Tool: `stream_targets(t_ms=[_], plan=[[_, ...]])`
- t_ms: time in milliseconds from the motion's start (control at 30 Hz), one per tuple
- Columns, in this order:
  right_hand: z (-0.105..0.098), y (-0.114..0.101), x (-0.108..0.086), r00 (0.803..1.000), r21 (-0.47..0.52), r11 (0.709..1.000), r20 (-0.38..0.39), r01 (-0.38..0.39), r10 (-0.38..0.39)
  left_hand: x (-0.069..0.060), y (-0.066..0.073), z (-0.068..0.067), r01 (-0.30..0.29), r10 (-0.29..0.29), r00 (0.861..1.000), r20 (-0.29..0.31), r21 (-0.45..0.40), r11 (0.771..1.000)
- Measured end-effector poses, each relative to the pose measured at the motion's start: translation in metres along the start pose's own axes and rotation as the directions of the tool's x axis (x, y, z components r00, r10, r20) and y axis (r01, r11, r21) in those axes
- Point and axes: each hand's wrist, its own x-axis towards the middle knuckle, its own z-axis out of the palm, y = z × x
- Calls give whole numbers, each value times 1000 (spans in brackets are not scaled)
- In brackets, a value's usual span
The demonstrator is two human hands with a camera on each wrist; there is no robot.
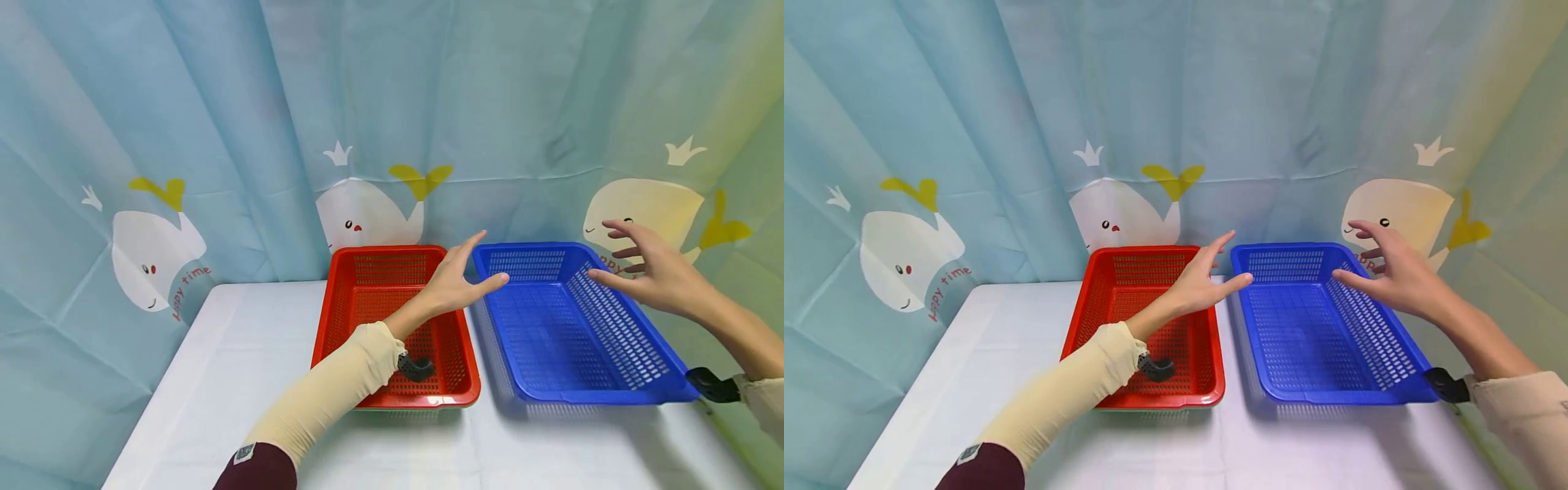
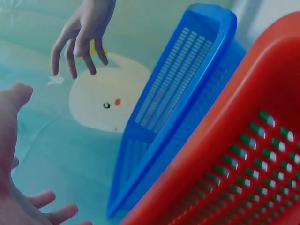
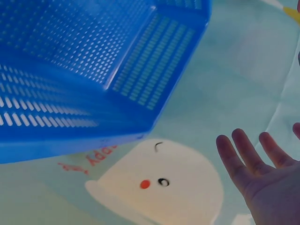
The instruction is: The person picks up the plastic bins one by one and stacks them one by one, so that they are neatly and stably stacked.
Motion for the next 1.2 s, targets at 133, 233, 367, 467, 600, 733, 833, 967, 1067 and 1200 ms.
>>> stream_targets(t_ms=[133,233,367,467,600,733,833,967,1067,1200], plan=[[-2,13,-2,999,-24,999,35,-33,34,4,4,14,41,-41,999,9,-9,999],[-4,24,-2,995,-35,997,71,-63,66,7,8,24,99,-99,995,6,-28,995],[-5,41,-4,988,-58,994,112,-97,103,11,12,37,194,-195,981,-10,-62,979],[-5,54,-5,982,-97,989,137,-114,126,13,14,43,256,-258,966,-20,-85,963],[-3,69,-7,968,-132,979,181,-153,176,14,14,47,330,-336,942,-21,-137,934],[-4,82,-9,944,-149,967,232,-205,236,15,12,49,403,-411,911,19,-245,882],[-4,91,-9,920,-133,963,291,-235,264,18,9,51,454,-461,885,68,-344,822],[-2,101,-10,861,-60,950,408,-306,303,23,6,55,523,-530,841,114,-424,739],[-3,107,-9,805,15,922,493,-387,329,24,6,57,548,-559,819,125,-457,701],[-5,117,-8,749,111,875,574,-471,330,25,5,56,554,-563,813,149,-500,666]])
